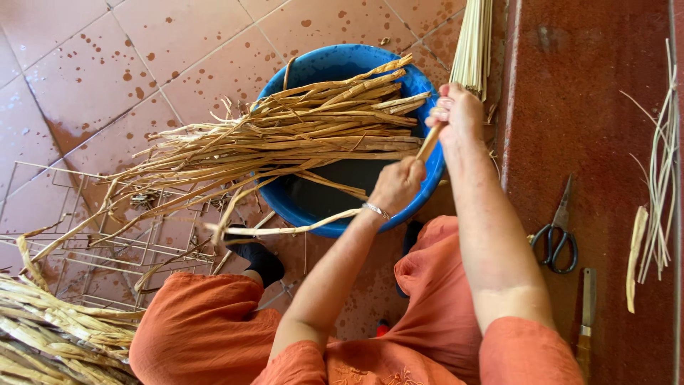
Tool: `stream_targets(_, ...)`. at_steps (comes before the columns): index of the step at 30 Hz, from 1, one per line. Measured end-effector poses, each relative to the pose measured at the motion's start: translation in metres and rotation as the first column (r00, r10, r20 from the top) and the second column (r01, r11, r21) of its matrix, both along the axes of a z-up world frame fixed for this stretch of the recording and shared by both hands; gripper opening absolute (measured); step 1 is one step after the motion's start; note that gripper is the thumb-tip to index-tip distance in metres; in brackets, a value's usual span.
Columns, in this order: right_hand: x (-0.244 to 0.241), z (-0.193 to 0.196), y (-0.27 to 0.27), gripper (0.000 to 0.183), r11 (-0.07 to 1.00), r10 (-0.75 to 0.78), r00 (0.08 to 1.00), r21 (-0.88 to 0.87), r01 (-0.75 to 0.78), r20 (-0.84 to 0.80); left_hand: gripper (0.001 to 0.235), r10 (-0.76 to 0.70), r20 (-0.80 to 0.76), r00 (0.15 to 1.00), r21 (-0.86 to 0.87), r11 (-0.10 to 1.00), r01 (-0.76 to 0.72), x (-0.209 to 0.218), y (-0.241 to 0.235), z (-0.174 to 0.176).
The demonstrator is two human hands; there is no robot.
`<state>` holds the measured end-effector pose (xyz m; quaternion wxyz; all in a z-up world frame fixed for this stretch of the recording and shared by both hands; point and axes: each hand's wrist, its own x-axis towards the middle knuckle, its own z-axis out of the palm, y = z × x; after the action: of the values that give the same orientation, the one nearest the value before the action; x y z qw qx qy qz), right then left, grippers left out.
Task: The person sits on the floor and processes dried sticks by hand. They repeatedly pull the sticks from a blue basin, strip off outer layers, and place the processed sticks onto a metal rack.
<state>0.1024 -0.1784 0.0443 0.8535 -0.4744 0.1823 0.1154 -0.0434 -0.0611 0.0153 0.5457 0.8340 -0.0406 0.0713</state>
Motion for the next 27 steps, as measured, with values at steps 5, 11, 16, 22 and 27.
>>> stream_targets(5, 0.016, -0.017, -0.017, 0.028, 0.999, -0.003, 0.999, 0.048, 0.001, 0.042, 0.028, 0.030, -0.026, 0.999, 0.047, 0.998, -0.029, -0.030, -0.006, 0.002)
stream_targets(11, 0.025, -0.021, -0.039, 0.029, 0.994, -0.089, 0.996, 0.057, 0.091, -0.031, 0.021, -0.030, -0.003, 1.000, 0.272, 0.962, 0.029, -0.067, 0.000, 0.018)
stream_targets(16, 0.028, -0.017, -0.064, 0.026, 0.966, -0.251, 0.967, -0.051, 0.253, 0.032, 0.022, -0.080, 0.029, 0.996, 0.301, 0.951, 0.068, -0.096, 0.004, 0.030)
stream_targets(22, 0.023, -0.018, -0.091, 0.026, 0.943, -0.323, 0.946, -0.082, 0.322, -0.001, 0.020, -0.144, 0.029, 0.989, 0.294, 0.947, 0.129, -0.121, 0.005, 0.040)
stream_targets(27, 0.030, -0.019, -0.108, 0.027, 0.928, -0.374, 0.926, -0.017, 0.373, -0.060, 0.019, -0.152, -0.007, 0.988, 0.256, 0.955, 0.149, -0.144, 0.012, 0.050)
